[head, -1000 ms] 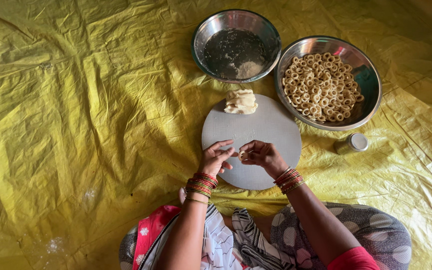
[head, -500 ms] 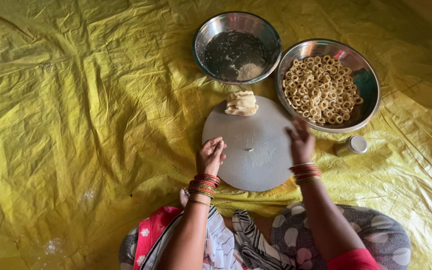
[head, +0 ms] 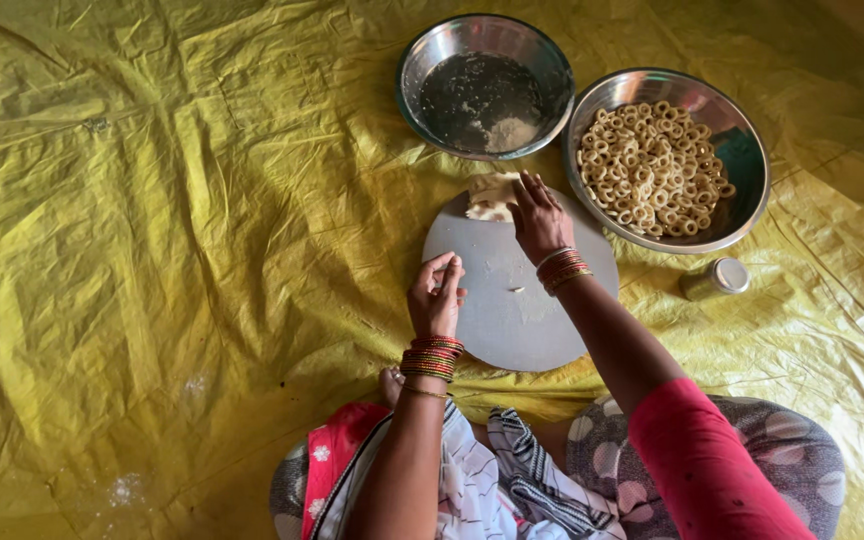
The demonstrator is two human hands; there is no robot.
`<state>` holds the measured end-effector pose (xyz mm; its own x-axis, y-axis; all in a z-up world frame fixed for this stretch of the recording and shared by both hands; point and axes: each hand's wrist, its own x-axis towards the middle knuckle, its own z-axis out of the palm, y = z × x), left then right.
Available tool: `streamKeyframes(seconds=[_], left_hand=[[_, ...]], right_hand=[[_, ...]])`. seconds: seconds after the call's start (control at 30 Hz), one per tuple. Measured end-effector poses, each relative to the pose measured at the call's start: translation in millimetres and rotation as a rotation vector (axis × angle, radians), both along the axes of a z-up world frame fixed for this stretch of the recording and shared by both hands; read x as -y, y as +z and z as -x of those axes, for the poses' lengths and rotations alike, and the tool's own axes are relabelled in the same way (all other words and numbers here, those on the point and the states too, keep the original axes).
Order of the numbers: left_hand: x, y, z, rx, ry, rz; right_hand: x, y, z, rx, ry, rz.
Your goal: The person sits on a yellow tarp and shapes small pieces of dough into ring-shaped snacks. They roll the dough into thin strips, join the ends to form loops, and place the finished pieces into a metal bowl. The process is repeated continuously.
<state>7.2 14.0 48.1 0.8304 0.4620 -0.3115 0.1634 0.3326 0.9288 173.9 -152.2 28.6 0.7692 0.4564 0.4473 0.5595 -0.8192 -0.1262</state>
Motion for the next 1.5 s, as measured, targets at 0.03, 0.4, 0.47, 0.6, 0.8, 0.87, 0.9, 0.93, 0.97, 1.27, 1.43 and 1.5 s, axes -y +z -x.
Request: streamKeyframes(seconds=[0.03, 0.4, 0.47, 0.6, 0.8, 0.87, 0.9, 0.93, 0.97, 1.27, 1.43, 1.5], left_hand=[[-1.1, 0.0, -0.5, 0.007, 0.003, -0.003], [10.3, -24.1, -6.1, 0.091, -0.041, -0.116], [9.3, -26.5, -5.9, 0.070, -0.053, -0.125], [4.1, -26.7, -6.1, 0.012, -0.072, -0.279], [4.4, -22.7, -2.0, 0.323, 0.102, -1.113], [9.9, -25.6, -3.0, 0.413, 0.027, -0.993], [13.1, -28.2, -3.5, 0.457, -0.010, -0.932], [15.5, -32.0, -3.0, 0.368, -0.126, -0.678], [17.4, -36.4, -2.3, 0.277, -0.240, -0.423], [13.4, -67.3, 0.6, 0.209, -0.544, 0.241], [11.3, -56.5, 1.9, 0.070, -0.584, 0.274], [8.9, -48.8, 3.4, 0.048, -0.587, 0.253]], right_hand=[[-1.1, -3.9, -2.2, -0.007, -0.016, -0.014], [-8.7, 10.1, 12.4, -0.073, -0.037, -0.021], [-12.4, 13.3, 14.3, -0.079, -0.062, 0.002], [-16.0, 19.1, 20.5, 0.029, -0.019, 0.011], [-10.5, 40.4, 61.5, -0.275, 0.060, -0.173], [0.9, 50.8, 85.2, -0.447, 0.094, -0.260], [6.8, 56.1, 96.3, -0.533, 0.111, -0.303], [13.7, 61.5, 106.7, -0.597, 0.107, -0.358], [22.0, 67.4, 116.0, -0.660, 0.102, -0.413], [43.8, 79.9, 136.4, -0.905, 0.186, -0.671], [43.9, 68.9, 127.9, -1.069, 0.414, -0.843], [43.6, 68.7, 124.3, -1.286, 0.530, -1.109]])
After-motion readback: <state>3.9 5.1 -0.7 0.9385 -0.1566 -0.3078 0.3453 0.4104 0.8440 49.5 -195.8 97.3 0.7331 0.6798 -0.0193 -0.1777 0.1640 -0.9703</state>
